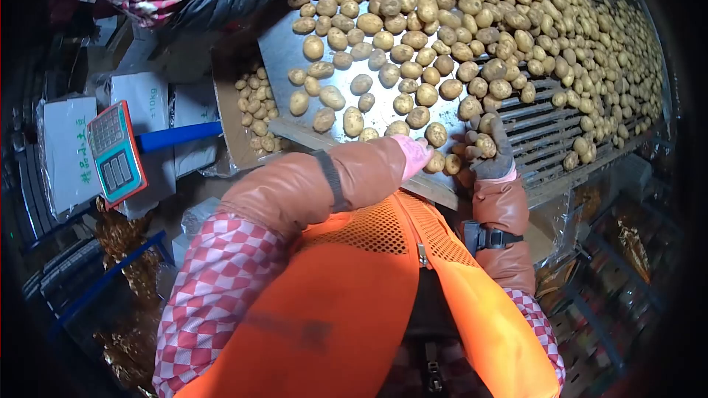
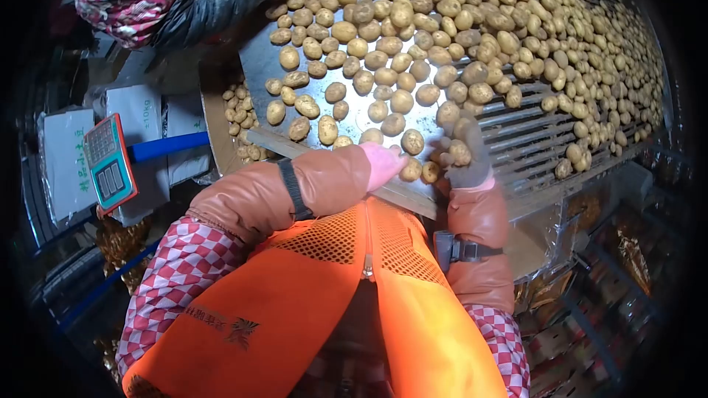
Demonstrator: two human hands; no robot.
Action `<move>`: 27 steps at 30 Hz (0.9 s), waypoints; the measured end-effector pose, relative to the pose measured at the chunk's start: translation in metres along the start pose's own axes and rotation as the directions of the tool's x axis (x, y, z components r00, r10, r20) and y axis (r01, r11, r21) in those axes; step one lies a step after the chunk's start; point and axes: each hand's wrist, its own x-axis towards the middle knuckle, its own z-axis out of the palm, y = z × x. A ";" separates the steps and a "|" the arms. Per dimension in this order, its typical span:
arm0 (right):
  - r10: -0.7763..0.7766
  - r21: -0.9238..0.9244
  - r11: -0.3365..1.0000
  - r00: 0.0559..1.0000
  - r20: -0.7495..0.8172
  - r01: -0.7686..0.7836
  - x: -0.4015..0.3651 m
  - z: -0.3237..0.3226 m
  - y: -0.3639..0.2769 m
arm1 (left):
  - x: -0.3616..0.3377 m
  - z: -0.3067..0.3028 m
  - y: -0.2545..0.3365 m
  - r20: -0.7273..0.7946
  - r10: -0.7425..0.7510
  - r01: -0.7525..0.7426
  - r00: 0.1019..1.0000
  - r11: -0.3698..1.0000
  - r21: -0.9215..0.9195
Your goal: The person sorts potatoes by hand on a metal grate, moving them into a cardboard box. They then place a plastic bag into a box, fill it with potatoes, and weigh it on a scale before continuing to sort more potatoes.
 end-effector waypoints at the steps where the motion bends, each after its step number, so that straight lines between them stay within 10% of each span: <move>1: 0.006 -0.007 1.000 1.000 0.006 -0.006 -0.006 0.017 0.002 | -0.002 0.001 0.000 -0.007 -0.007 0.007 1.000 1.000 -0.006; 5: -0.319 -0.412 0.858 0.947 0.038 0.306 0.000 0.040 0.000 | -0.022 -0.015 0.000 -0.104 -0.273 0.197 0.956 0.867 -0.458; 6: -0.346 -0.523 0.788 0.936 0.058 0.324 0.001 0.053 0.001 | -0.030 -0.019 -0.006 -0.039 -0.310 0.094 0.950 0.402 -0.911; 7: -0.371 -0.625 0.704 0.925 0.082 0.338 -0.001 0.069 0.002 | -0.036 -0.021 -0.012 0.033 -0.301 -0.042 0.953 -0.238 -0.970; 8: -0.300 -0.581 0.765 0.952 0.057 0.277 -0.022 0.116 0.004 | -0.032 -0.006 -0.023 -0.188 -0.300 -0.239 0.935 -0.141 -0.961; 9: -0.292 -0.600 0.723 0.939 0.183 0.342 -0.020 0.135 0.022 | -0.042 -0.008 -0.027 -0.351 -0.194 -0.399 0.916 -0.519 -0.756; 11: -0.238 -0.567 -0.009 0.549 0.801 0.824 0.008 0.141 0.048 | -0.019 0.022 -0.073 -0.587 -0.096 -0.544 0.804 -0.518 -0.661; 12: -0.099 -0.564 -0.217 0.556 0.825 0.797 -0.001 0.166 0.051 | -0.040 0.030 -0.074 -0.496 -0.278 -0.566 0.823 -0.473 -0.675; 13: -0.087 -0.528 -0.176 0.521 0.849 0.831 0.002 0.168 0.064 | -0.055 0.034 -0.094 -0.740 -0.132 -0.750 0.660 -0.167 -0.640; 15: 0.016 -0.505 0.321 0.529 0.849 0.801 0.005 0.171 0.061 | -0.128 0.005 -0.080 -0.510 -0.259 -0.499 0.820 0.113 -0.859; 17: -0.100 -0.619 0.253 0.656 0.748 0.744 0.009 0.160 0.054 | -0.144 0.069 -0.137 -0.529 -0.444 -0.672 0.723 -0.630 -0.390; 18: 0.049 -0.839 0.390 0.901 0.430 0.379 0.004 0.162 0.042 | -0.173 0.045 -0.126 -0.596 -0.629 -0.738 0.499 0.051 -0.673; 19: 0.086 -0.644 0.759 0.968 0.237 0.091 0.014 0.133 0.052 | -0.203 0.022 -0.114 -0.754 -0.608 -0.339 0.247 0.675 -0.655; 21: -0.031 -0.658 0.751 0.998 0.048 0.055 0.009 0.135 0.032 | -0.228 0.034 -0.182 -0.082 -0.987 -0.466 0.139 0.008 -0.885; 23: -0.126 -0.744 0.653 0.989 0.080 0.143 0.016 0.105 0.030 | -0.219 0.060 -0.223 -0.620 -0.771 0.593 -0.144 0.434 -0.678; 25: -0.070 -0.660 0.750 0.998 -0.010 0.046 0.028 0.085 0.035 | -0.188 0.021 -0.200 -0.679 -0.700 0.481 0.222 0.684 -0.548; 27: -0.151 -0.798 0.594 0.988 0.016 0.104 0.028 0.081 0.043 | -0.144 0.007 -0.183 -0.497 -0.786 0.686 0.366 0.589 -0.427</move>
